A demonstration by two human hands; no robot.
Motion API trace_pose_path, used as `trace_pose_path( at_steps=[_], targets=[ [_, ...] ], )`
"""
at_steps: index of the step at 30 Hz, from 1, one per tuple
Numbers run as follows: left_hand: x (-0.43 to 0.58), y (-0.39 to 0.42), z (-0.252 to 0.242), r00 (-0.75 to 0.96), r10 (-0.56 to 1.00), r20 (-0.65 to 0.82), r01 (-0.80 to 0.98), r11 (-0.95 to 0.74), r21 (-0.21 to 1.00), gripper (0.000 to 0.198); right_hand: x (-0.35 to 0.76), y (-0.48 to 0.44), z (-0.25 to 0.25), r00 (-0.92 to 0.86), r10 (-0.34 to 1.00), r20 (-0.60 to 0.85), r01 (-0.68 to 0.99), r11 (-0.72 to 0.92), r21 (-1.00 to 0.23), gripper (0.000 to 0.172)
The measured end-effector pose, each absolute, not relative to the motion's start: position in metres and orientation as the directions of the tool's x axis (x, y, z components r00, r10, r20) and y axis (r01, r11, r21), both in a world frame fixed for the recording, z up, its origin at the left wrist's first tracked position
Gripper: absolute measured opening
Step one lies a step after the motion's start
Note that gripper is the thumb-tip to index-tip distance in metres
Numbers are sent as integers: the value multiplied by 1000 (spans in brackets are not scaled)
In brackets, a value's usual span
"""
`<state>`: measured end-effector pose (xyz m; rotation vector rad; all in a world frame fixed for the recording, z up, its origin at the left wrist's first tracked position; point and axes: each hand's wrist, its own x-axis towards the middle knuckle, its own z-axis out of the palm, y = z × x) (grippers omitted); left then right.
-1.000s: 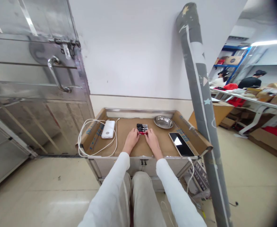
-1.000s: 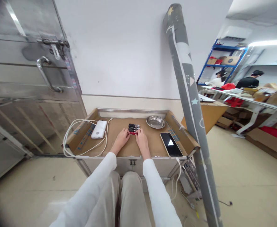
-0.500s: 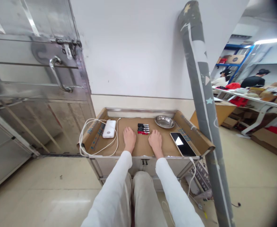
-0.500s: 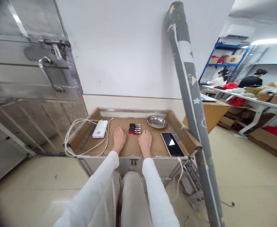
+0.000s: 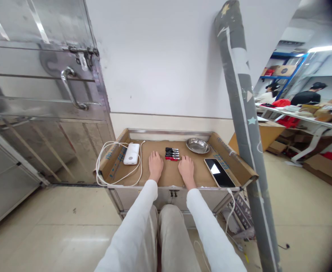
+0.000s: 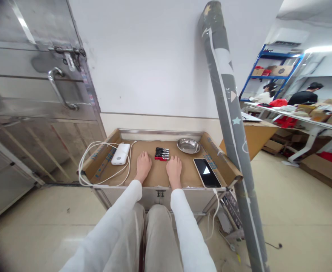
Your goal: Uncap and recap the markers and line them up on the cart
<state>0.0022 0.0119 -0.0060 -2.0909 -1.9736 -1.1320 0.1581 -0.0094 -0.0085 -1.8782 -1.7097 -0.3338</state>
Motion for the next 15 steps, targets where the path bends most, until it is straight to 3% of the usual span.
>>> trace_pose_path(
  at_steps=[11,15],
  targets=[
    [7,5,5,-56,862,504,918,-154,365,22,157,-8,-6,148,829,539,969,-12,-248,25],
    [8,2,9,177,838,516,863,-384,327,20,156,-10,1,128,804,581,975,4,-220,22]
  ],
)
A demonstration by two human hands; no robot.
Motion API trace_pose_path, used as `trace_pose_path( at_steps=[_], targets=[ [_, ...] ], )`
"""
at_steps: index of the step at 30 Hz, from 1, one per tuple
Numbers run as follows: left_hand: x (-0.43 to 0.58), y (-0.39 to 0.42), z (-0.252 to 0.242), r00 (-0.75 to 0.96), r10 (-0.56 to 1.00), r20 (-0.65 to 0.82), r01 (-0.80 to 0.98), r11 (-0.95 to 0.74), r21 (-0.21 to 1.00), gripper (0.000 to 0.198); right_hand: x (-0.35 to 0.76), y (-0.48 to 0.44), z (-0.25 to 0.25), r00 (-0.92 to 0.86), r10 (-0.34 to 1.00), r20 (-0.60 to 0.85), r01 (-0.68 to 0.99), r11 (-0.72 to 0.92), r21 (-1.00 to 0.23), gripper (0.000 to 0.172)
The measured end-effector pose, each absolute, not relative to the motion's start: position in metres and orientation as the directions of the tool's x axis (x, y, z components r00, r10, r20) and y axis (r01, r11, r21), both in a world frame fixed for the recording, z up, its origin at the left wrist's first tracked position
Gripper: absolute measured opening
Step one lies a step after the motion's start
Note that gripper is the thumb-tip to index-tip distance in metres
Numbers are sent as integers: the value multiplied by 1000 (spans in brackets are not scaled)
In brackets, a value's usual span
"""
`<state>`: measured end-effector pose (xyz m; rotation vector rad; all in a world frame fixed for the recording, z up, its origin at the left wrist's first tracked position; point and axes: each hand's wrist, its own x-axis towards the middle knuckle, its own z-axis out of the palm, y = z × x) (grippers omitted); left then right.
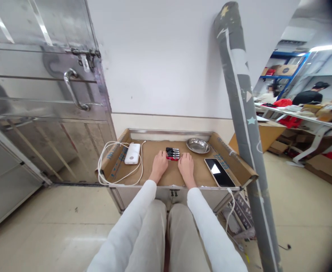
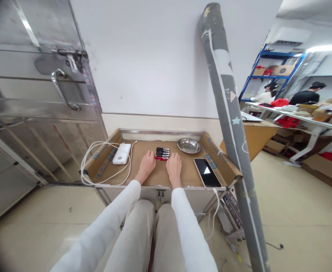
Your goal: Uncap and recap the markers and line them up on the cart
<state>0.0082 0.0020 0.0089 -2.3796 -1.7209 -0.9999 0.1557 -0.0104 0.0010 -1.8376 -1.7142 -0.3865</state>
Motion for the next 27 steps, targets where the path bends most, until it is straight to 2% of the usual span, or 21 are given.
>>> trace_pose_path(
  at_steps=[3,7,18,24,27],
  targets=[
    [8,2,8,358,795,490,756,-555,347,21,156,-12,4,3,817,577,969,140,-203,20],
    [6,3,6,386,785,484,729,-581,361,18,158,-10,0,-102,837,538,940,258,-223,21],
    [6,11,2,368,802,471,717,-567,405,4,156,-9,-3,-108,846,522,949,244,-199,11],
    [6,8,5,373,808,457,746,-554,370,6,156,-9,0,-150,833,532,947,275,-164,11],
    [7,12,6,359,783,507,726,-576,376,8,156,-7,1,-135,806,576,941,286,-181,13]
  ],
)
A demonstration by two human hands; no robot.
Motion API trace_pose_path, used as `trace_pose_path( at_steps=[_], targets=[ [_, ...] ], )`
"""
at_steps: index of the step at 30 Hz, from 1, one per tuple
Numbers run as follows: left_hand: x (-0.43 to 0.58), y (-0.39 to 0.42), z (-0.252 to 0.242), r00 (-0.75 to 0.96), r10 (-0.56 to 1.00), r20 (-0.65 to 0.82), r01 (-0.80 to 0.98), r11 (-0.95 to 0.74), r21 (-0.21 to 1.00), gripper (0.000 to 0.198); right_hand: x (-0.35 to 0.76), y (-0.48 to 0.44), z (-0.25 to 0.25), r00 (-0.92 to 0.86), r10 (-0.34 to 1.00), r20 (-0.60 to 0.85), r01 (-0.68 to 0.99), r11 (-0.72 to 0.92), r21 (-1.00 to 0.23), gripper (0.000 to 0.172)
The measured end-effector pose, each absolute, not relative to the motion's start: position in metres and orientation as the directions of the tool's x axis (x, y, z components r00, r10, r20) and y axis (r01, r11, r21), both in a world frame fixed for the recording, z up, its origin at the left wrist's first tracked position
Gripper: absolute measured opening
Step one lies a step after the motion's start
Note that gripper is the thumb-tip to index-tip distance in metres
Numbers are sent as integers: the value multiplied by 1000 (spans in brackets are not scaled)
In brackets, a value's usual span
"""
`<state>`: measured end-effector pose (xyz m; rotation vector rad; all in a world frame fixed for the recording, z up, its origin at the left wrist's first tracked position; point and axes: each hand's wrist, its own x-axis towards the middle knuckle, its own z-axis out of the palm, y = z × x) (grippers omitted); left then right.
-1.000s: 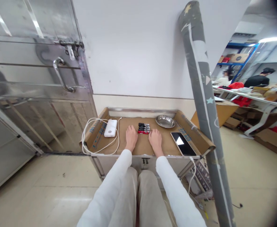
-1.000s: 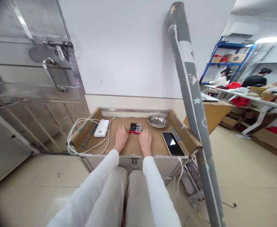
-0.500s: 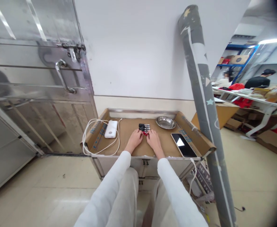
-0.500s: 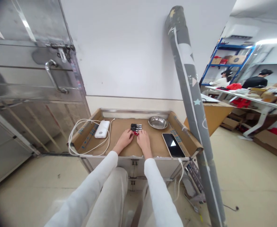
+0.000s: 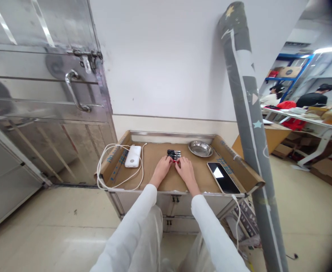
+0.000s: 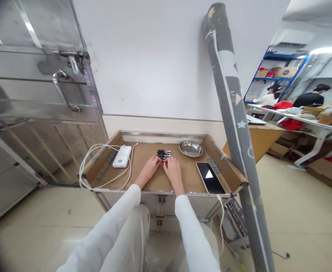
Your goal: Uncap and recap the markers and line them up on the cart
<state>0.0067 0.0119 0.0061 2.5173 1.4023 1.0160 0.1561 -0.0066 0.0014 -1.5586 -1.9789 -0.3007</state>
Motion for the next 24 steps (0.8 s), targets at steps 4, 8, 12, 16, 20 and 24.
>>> trace_pose_path(
  at_steps=[4,8,12,16,20,24],
  targets=[
    [9,23,5,280,732,622,686,-605,403,13,155,2,2,-94,787,610,937,277,-212,15],
    [9,28,4,216,701,679,639,-628,444,14,155,10,1,-70,765,640,943,260,-206,17],
    [9,26,4,211,692,690,608,-645,462,15,155,12,0,-79,749,658,936,282,-208,21],
    [9,22,7,259,683,683,582,-675,454,16,156,10,-1,-120,738,664,902,361,-238,24],
    [9,20,9,292,678,675,540,-699,469,16,157,8,0,-141,736,662,873,408,-267,27],
    [8,20,8,257,696,670,558,-673,485,18,157,7,1,-105,742,663,875,386,-292,30]
  ],
)
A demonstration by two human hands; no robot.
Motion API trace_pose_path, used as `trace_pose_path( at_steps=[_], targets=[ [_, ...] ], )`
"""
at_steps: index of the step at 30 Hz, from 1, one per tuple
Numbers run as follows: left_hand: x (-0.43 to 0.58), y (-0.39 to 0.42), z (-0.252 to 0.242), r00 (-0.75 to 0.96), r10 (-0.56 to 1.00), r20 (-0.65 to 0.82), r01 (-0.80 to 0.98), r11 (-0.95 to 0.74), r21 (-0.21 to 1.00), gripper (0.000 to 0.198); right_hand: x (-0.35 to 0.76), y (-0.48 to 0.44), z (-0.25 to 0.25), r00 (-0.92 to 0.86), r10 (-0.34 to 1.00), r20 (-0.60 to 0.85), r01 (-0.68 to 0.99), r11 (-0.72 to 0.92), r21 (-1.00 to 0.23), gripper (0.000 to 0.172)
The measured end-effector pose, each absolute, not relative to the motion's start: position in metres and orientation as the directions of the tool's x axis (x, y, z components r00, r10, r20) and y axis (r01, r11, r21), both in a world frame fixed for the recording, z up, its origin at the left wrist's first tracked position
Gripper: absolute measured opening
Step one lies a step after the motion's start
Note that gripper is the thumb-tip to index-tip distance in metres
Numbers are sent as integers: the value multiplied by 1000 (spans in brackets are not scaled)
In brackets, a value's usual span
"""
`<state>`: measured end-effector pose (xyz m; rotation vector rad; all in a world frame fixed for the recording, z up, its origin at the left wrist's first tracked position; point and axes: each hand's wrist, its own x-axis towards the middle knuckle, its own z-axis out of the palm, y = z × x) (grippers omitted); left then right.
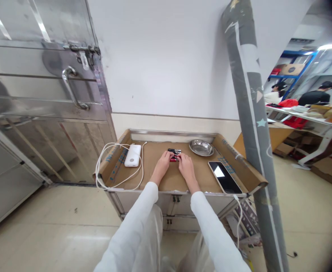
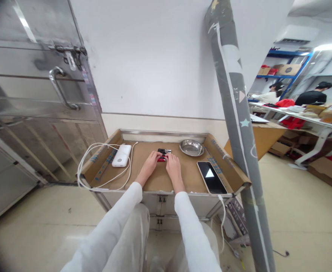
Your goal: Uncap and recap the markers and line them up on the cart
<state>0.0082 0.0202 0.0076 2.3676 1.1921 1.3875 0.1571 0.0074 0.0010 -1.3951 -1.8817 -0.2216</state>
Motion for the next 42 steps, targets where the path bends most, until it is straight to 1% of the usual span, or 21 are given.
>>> trace_pose_path(
  at_steps=[3,7,10,12,14,16,18,21,24,27,30,33,37,39,40,42],
  targets=[
    [8,20,8,259,694,672,543,-680,493,18,157,7,1,-96,750,655,871,381,-309,30],
    [8,18,10,311,675,669,465,-722,513,17,157,7,0,-149,748,647,839,442,-317,29],
    [9,18,9,286,695,659,455,-704,545,15,157,7,0,-173,728,663,803,494,-333,28],
    [9,20,8,267,718,643,463,-681,567,15,157,6,1,-199,723,661,801,509,-315,28],
    [10,21,6,242,747,619,488,-645,588,17,158,6,3,-206,731,650,828,485,-283,29],
    [10,21,5,230,774,589,538,-606,586,21,159,5,3,-149,740,656,865,419,-276,29],
    [10,20,7,285,784,552,605,-594,531,22,161,5,2,-50,738,673,891,337,-303,30],
    [9,18,11,408,766,497,680,-618,393,22,164,6,1,53,729,682,904,256,-343,31],
    [9,17,14,465,757,459,718,-626,304,21,166,5,1,85,741,666,904,224,-364,34],
    [9,17,14,486,753,443,727,-630,273,20,166,4,2,95,760,643,899,212,-383,37],
    [9,19,12,420,747,515,738,-612,285,18,165,4,2,69,771,633,902,223,-370,38],
    [8,20,10,336,739,584,756,-582,301,15,163,3,2,25,773,634,915,238,-327,35],
    [8,22,8,344,719,604,736,-606,301,15,160,1,6,-40,771,636,920,276,-278,31],
    [8,23,8,340,720,605,733,-606,309,15,157,-1,8,-116,773,624,897,351,-268,31],
    [8,23,8,328,725,606,741,-595,310,15,156,-2,9,-169,772,612,876,402,-265,34],
    [8,24,7,290,736,612,773,-557,303,15,154,-3,10,-260,766,588,830,489,-269,45]
  ],
)
